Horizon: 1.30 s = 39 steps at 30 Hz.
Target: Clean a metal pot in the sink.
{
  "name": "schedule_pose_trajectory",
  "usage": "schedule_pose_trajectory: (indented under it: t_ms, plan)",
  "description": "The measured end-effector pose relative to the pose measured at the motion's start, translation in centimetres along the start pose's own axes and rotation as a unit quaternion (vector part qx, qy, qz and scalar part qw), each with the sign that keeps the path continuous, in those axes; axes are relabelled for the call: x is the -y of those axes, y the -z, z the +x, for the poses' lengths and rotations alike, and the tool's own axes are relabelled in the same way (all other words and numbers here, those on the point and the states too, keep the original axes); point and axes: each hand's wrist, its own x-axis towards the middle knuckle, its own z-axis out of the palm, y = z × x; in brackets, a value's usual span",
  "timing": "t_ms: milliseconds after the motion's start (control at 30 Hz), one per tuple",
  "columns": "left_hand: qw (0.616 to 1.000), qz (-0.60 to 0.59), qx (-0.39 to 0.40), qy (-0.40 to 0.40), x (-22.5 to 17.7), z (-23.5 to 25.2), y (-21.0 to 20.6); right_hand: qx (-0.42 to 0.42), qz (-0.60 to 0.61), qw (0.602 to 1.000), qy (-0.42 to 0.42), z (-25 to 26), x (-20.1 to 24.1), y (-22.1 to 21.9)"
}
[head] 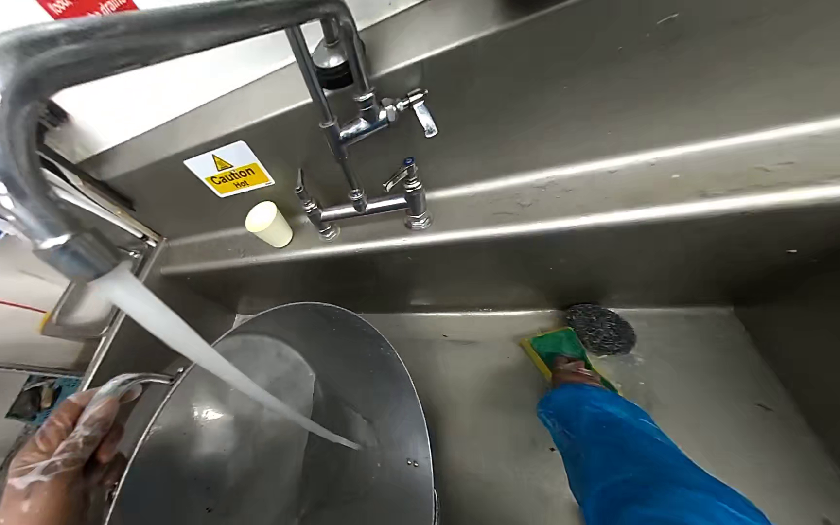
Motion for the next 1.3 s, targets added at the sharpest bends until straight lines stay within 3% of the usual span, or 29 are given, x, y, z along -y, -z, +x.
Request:
schedule_pose_trajectory:
  t_ms: [67, 167, 267, 367, 467, 567, 633, 700, 800, 867, 900, 933, 1033, 1200, 1233, 1300]
  plan:
    - [1.000, -0.015, 0.003, -0.009, 0.4, -0.2, 0.3, 0.053, -0.027, 0.998, -0.011, -0.7, -0.3, -0.6]
    - [0.999, -0.032, -0.003, -0.029, 1.3, 0.3, 1.0, 0.125, -0.068, 0.989, 0.051, -3.6, -0.3, 0.1]
    - [0.998, -0.049, -0.006, -0.037, 2.4, 0.8, 2.0, 0.032, 0.079, 0.993, 0.083, -12.0, -0.1, 3.6]
    - [0.997, -0.074, 0.005, -0.029, 2.8, 0.7, 3.1, -0.020, 0.215, 0.962, 0.165, -21.3, 1.9, 5.8]
    - [0.996, -0.088, 0.024, -0.020, 3.5, 0.4, 4.1, 0.126, 0.205, 0.928, 0.284, -30.8, 4.9, 5.1]
    - [0.993, -0.115, 0.020, -0.021, 4.1, 0.3, 4.9, 0.288, 0.112, 0.888, 0.341, -36.4, 10.1, -0.8]
    - [0.992, -0.124, 0.016, -0.020, 4.6, 0.1, 5.5, 0.357, 0.026, 0.872, 0.333, -37.3, 14.4, -7.0]
    - [0.991, -0.127, 0.022, -0.021, 4.8, -0.2, 5.9, 0.365, -0.054, 0.875, 0.313, -37.2, 19.2, -11.7]
    - [0.990, -0.134, 0.035, -0.022, 4.9, -0.5, 6.2, 0.291, -0.055, 0.920, 0.258, -36.3, 25.4, -15.5]
    - [0.989, -0.142, 0.034, -0.023, 5.3, -0.6, 6.5, 0.217, 0.021, 0.964, 0.150, -34.4, 27.7, -18.6]
    - [0.988, -0.146, 0.031, -0.028, 5.4, -0.4, 6.5, 0.184, 0.025, 0.976, 0.117, -33.6, 28.4, -18.7]
    - [0.988, -0.148, 0.029, -0.033, 5.6, 0.0, 6.6, 0.174, -0.023, 0.975, 0.136, -33.8, 28.9, -17.8]
    - [0.988, -0.149, 0.027, -0.040, 6.1, 0.6, 7.6, 0.193, -0.170, 0.926, 0.277, -36.2, 29.4, -16.8]
    - [0.982, -0.174, 0.037, -0.060, 6.9, 0.9, 8.3, 0.224, -0.249, 0.883, 0.328, -32.6, 28.1, -23.8]
    - [0.979, -0.189, 0.035, -0.075, 7.2, 1.0, 8.2, 0.205, -0.239, 0.893, 0.321, -31.6, 28.1, -25.7]
    - [0.972, -0.212, 0.033, -0.095, 7.7, 0.5, 7.9, 0.099, -0.095, 0.957, 0.256, -30.8, 26.2, -32.3]
